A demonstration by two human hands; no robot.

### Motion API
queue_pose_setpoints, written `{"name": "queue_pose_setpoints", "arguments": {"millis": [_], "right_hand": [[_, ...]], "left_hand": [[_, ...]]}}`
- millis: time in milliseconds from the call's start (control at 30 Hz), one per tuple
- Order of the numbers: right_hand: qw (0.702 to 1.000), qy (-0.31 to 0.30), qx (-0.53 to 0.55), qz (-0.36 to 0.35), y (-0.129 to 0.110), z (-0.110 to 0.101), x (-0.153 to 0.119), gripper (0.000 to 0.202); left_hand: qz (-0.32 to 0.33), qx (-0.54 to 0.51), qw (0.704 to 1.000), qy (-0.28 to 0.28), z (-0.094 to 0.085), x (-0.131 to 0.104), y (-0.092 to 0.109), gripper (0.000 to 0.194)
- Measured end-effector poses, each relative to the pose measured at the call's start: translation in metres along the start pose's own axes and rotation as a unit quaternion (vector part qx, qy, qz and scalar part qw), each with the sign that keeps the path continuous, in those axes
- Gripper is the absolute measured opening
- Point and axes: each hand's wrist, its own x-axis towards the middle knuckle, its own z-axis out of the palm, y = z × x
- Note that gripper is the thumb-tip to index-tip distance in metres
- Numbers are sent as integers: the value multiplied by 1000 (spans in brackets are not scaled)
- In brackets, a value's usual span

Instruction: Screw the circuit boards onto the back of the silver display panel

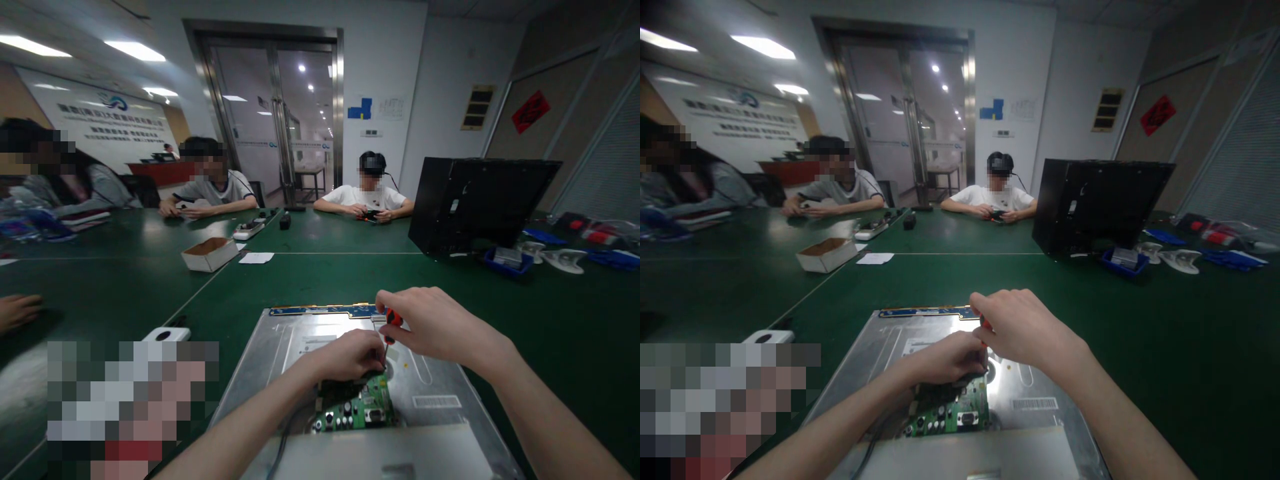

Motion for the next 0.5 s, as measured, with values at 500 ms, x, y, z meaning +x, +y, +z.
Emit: {"name": "queue_pose_setpoints", "arguments": {"millis": [500], "right_hand": [[1000,-7,24,-15,0,-1,-2,10]], "left_hand": [[0,-14,1000,11,-1,-1,4,17]]}}
